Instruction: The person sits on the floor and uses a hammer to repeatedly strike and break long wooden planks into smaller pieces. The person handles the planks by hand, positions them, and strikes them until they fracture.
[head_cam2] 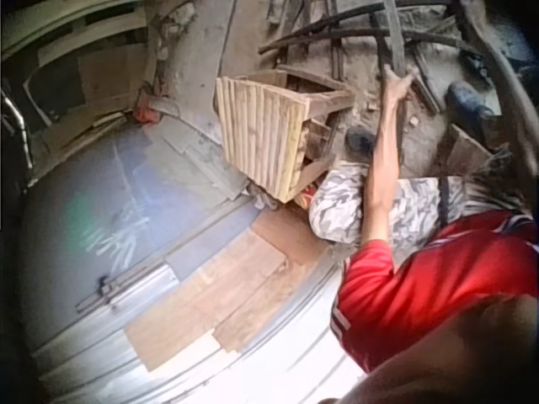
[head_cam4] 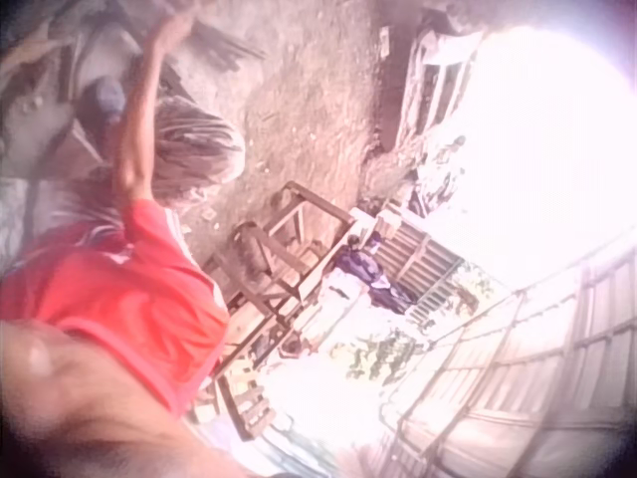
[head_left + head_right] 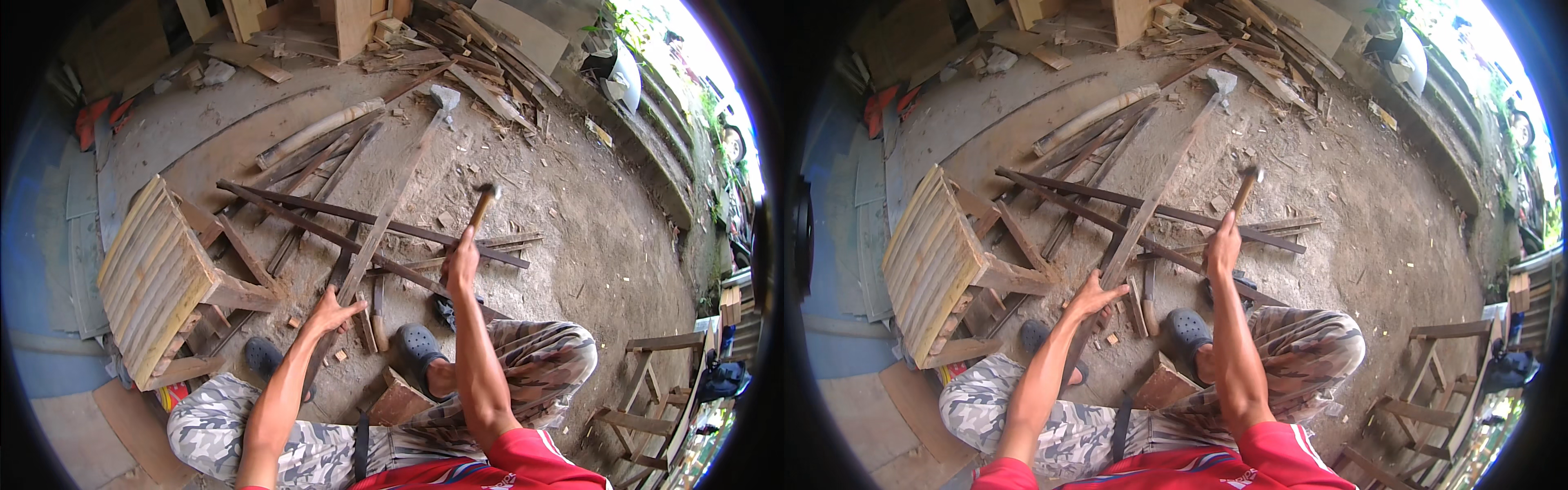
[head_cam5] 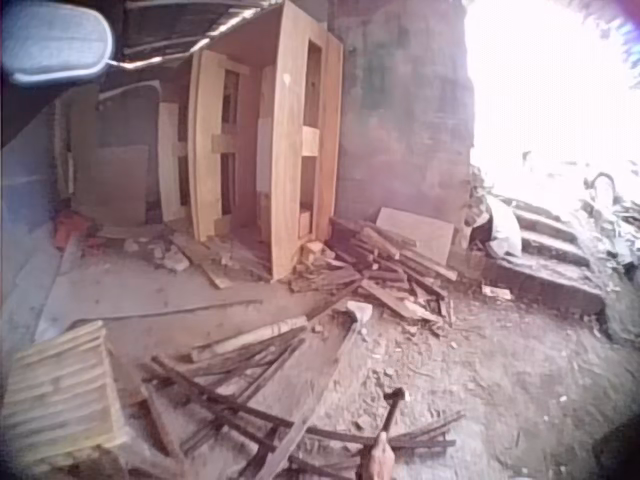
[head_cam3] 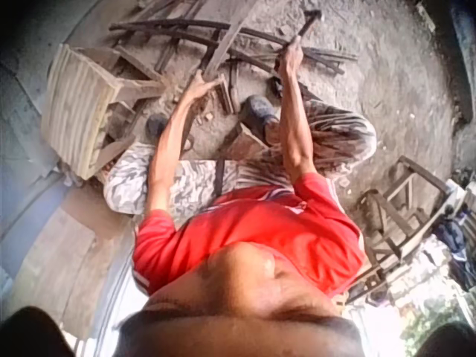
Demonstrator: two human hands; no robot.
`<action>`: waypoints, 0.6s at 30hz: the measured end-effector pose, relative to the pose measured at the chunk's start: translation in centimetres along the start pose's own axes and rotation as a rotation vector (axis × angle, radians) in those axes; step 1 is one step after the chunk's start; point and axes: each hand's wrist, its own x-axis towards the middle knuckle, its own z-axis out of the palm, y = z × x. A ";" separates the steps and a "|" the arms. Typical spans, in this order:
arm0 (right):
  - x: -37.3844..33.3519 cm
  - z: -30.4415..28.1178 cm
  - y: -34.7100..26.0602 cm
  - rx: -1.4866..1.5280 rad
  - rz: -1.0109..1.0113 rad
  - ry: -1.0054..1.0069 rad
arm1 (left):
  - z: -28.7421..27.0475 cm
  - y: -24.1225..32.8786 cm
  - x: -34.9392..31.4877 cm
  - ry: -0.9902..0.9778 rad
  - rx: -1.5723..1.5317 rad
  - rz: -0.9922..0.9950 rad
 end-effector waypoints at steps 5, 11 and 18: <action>-3.3 -2.1 15.9 -0.479 0.224 -0.012 | -0.8 -1.7 1.5 0.237 0.511 0.160; -9.0 -3.5 21.6 -0.864 0.228 -0.286 | -2.1 -3.9 2.2 0.181 0.346 0.008; -7.1 -2.6 19.5 -1.137 0.156 -0.487 | -1.7 -2.6 1.0 -0.026 0.009 -0.034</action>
